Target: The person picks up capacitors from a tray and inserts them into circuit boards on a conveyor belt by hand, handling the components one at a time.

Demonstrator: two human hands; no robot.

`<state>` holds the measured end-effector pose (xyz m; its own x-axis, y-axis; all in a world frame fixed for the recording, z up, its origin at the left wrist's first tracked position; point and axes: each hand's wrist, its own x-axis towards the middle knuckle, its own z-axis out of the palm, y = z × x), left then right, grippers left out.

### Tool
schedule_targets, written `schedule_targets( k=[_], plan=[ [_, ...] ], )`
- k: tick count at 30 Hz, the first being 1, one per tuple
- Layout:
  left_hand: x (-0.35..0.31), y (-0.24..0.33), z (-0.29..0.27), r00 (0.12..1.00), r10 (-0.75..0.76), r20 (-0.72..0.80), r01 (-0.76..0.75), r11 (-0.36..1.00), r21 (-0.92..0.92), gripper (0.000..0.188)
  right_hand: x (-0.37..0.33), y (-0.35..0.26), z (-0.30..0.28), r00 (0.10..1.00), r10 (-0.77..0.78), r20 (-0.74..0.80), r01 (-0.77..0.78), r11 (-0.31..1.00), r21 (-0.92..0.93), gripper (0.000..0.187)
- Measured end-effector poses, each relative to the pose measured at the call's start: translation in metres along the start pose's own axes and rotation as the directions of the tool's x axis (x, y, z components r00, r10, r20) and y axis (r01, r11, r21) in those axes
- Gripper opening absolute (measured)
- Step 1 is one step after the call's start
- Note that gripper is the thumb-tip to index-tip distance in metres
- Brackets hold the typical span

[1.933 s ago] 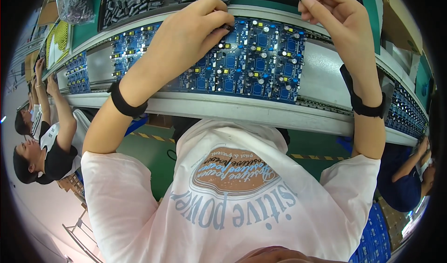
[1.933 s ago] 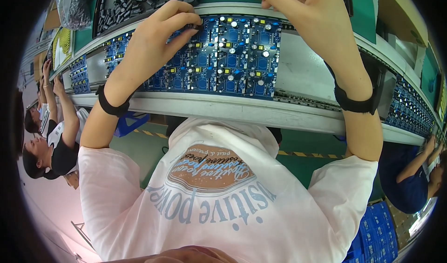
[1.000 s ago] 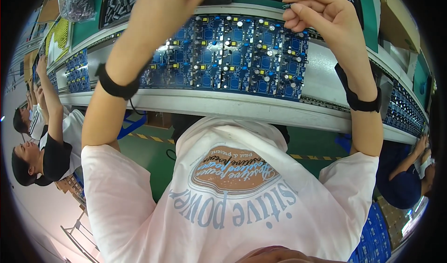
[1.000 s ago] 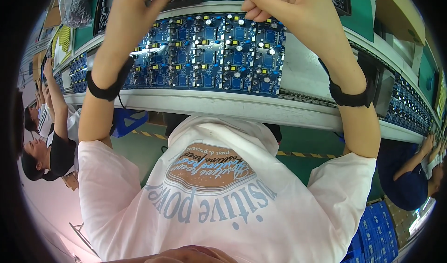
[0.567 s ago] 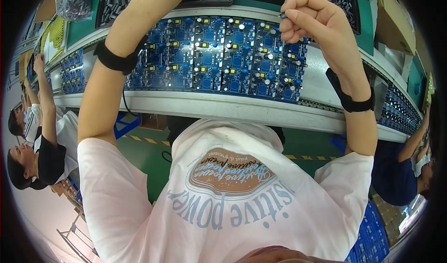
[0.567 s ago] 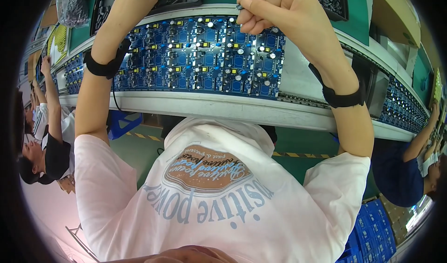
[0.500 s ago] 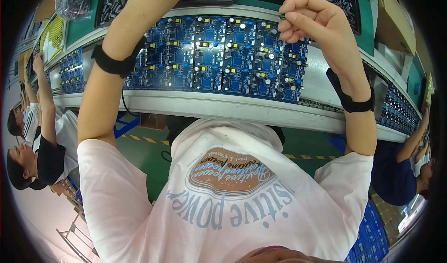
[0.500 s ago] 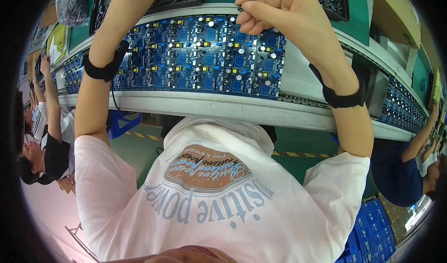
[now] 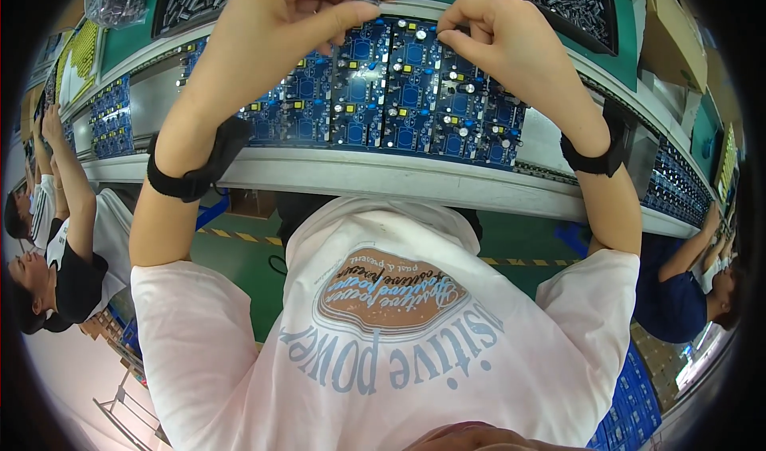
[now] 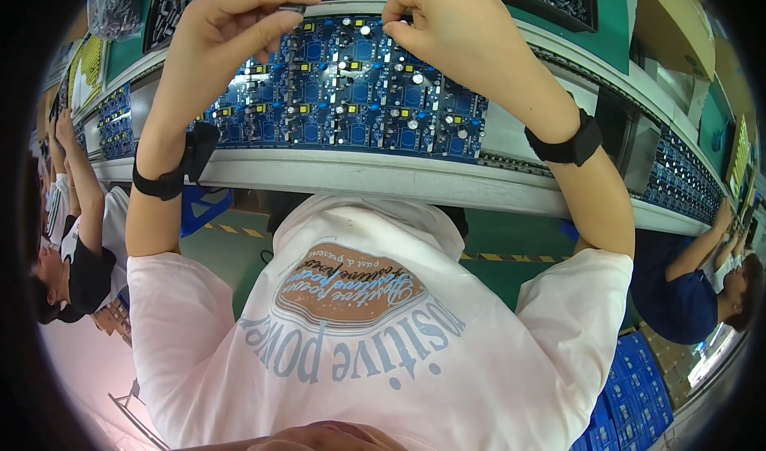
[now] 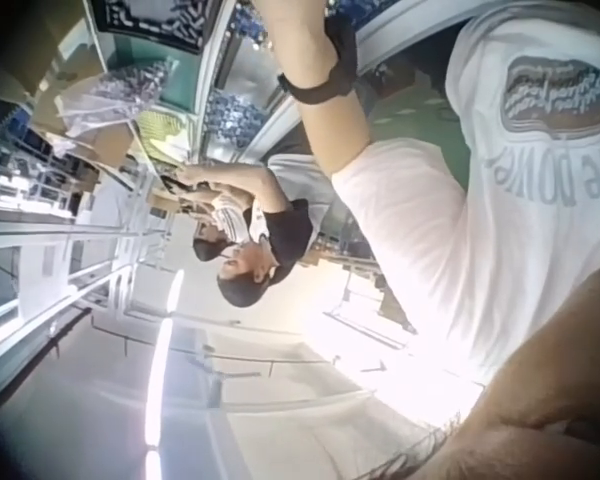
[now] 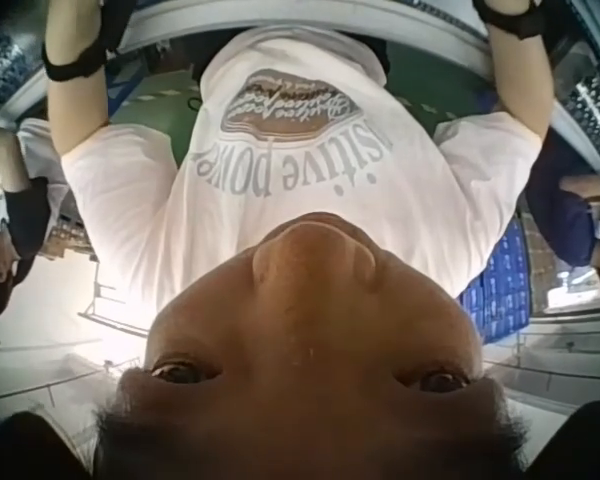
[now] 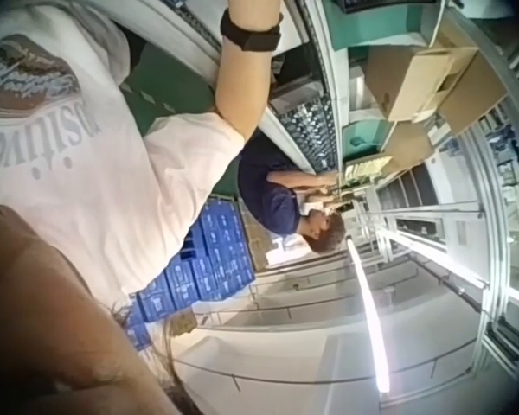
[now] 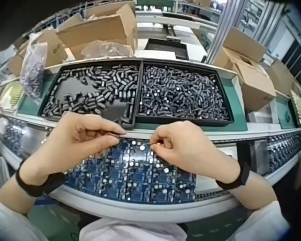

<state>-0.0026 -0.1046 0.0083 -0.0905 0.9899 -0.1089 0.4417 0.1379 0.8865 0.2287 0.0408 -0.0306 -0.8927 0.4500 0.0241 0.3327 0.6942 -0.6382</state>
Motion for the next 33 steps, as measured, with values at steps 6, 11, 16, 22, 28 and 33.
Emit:
schedule_targets(
  k=[6,11,16,22,28,33],
  plan=[
    [-0.007,-0.019,0.003,0.992,0.091,0.083,-0.082,0.991,-0.106,0.025,0.001,0.000,0.001,1.000,0.008,-0.002,-0.008,0.997,-0.074,0.015],
    [-0.007,-0.018,0.004,0.994,0.011,0.113,0.010,0.983,-0.186,0.029,0.000,0.000,-0.001,0.999,-0.040,0.012,0.041,0.983,-0.177,0.014],
    [-0.006,-0.013,0.011,0.996,0.036,0.080,-0.017,0.972,-0.235,0.025,0.001,0.004,0.000,0.990,-0.138,-0.018,0.126,0.943,-0.307,0.016],
    [-0.008,-0.013,0.018,0.994,0.081,0.073,-0.066,0.978,-0.196,0.024,0.000,0.010,0.000,0.940,-0.339,-0.029,0.305,0.876,-0.375,0.018],
    [-0.015,-0.012,0.024,0.987,0.157,0.015,-0.158,0.985,0.072,0.023,0.006,0.008,-0.058,0.924,-0.019,-0.383,-0.061,0.979,-0.196,0.010],
    [-0.012,-0.009,0.030,0.970,0.245,-0.013,-0.236,0.947,0.217,0.021,0.027,0.050,-0.071,0.914,-0.029,-0.405,-0.122,0.932,-0.342,0.018]
  ],
)
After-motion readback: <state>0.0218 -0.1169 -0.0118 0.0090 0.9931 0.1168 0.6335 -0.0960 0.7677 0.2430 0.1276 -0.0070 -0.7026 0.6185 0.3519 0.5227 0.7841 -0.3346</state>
